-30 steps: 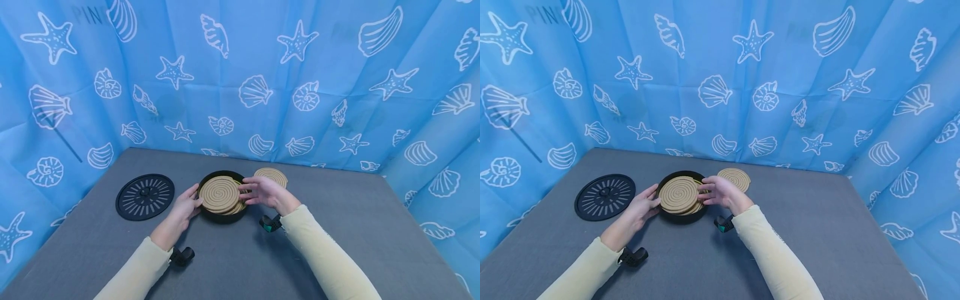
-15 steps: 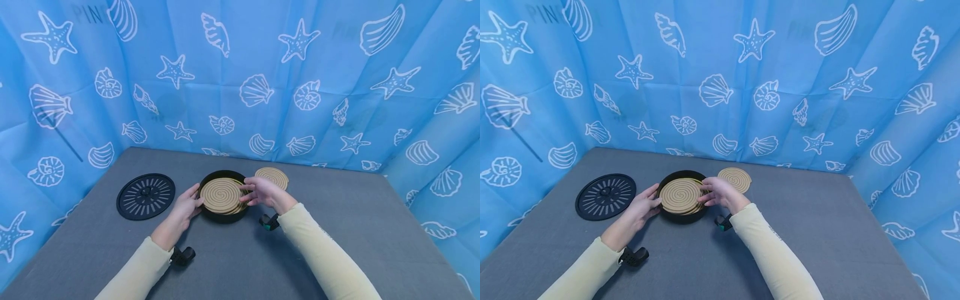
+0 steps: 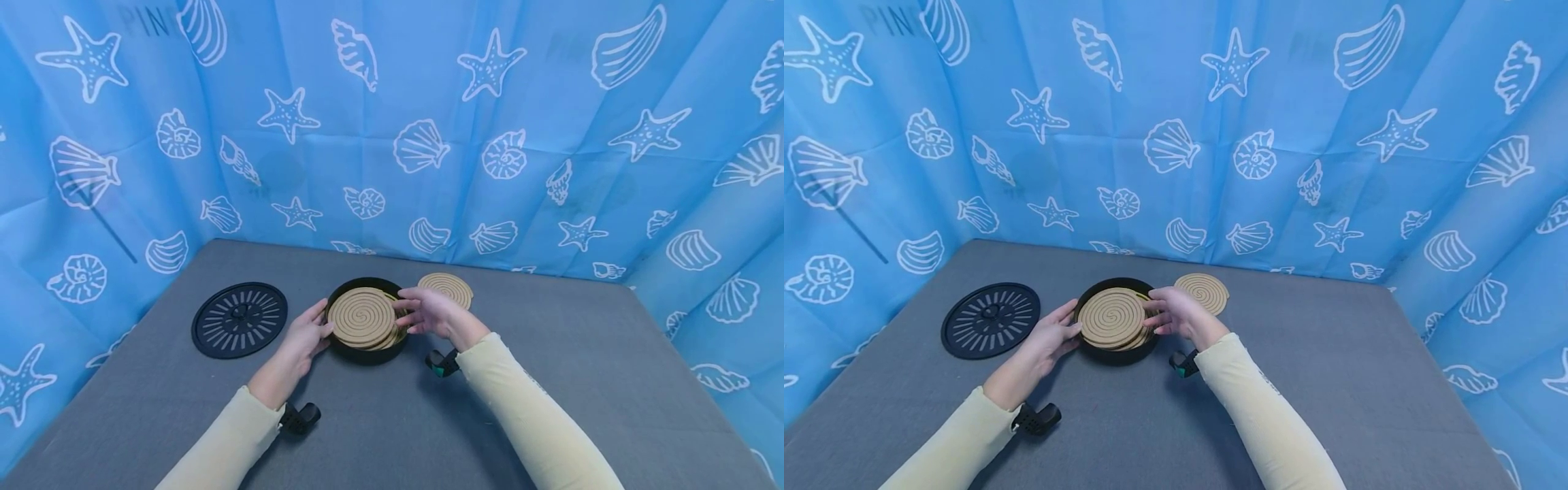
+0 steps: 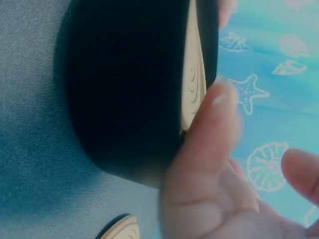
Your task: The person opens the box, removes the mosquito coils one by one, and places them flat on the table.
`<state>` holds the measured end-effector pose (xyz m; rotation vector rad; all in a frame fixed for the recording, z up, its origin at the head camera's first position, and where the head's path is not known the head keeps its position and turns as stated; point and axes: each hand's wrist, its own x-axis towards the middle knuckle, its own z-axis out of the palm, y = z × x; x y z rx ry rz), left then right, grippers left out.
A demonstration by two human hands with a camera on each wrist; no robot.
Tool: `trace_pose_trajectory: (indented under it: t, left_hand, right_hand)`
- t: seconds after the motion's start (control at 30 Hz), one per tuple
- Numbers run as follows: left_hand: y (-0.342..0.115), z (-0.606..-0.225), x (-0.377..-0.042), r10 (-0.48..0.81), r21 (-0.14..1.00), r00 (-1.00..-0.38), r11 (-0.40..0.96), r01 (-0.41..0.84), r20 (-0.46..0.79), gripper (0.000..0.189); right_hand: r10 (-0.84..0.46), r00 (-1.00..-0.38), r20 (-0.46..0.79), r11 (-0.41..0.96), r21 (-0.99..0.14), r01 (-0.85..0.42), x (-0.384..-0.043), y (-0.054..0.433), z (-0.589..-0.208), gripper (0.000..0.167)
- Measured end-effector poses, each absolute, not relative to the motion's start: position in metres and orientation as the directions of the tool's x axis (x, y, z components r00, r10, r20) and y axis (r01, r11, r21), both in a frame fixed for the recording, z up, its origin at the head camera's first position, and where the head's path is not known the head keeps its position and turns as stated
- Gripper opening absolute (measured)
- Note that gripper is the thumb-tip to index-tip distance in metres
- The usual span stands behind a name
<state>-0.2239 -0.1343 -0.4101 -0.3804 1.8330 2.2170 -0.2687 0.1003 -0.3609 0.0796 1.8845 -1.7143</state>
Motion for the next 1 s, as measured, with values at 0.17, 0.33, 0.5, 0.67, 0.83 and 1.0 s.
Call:
trace_pose_trajectory:
  t: [0.17, 0.33, 0.5, 0.67, 0.83, 1.0]
  left_hand:
    - [-0.134, -0.409, -0.224, 0.021, 0.92, -0.937, -0.183, -0.347, -0.349, 0.059]
    - [-0.133, -0.41, -0.224, 0.013, 0.918, -0.935, -0.184, -0.352, -0.355, 0.059]
    - [-0.132, -0.409, -0.225, 0.004, 0.918, -0.934, -0.186, -0.351, -0.357, 0.059]
    - [-0.133, -0.409, -0.225, 0.001, 0.917, -0.934, -0.19, -0.351, -0.357, 0.059]
    - [-0.132, -0.409, -0.225, -0.001, 0.918, -0.933, -0.179, -0.353, -0.359, 0.059]
    - [-0.132, -0.409, -0.226, -0.009, 0.915, -0.929, -0.18, -0.361, -0.369, 0.059]
  right_hand:
    - [-0.274, -0.874, -0.402, 0.14, -0.916, 0.377, -0.267, 0.096, -0.359, 0.044]
    - [-0.254, -0.9, -0.354, 0.079, -0.935, 0.345, -0.264, 0.089, -0.36, 0.044]
    - [-0.251, -0.911, -0.326, -0.089, -0.93, 0.357, -0.265, 0.081, -0.367, 0.047]
    - [-0.285, -0.891, -0.352, -0.149, -0.902, 0.404, -0.265, 0.073, -0.377, 0.051]
    - [-0.253, -0.895, -0.368, -0.135, -0.903, 0.409, -0.265, 0.065, -0.381, 0.053]
    - [-0.324, -0.878, -0.353, -0.15, -0.897, 0.416, -0.265, 0.058, -0.384, 0.056]
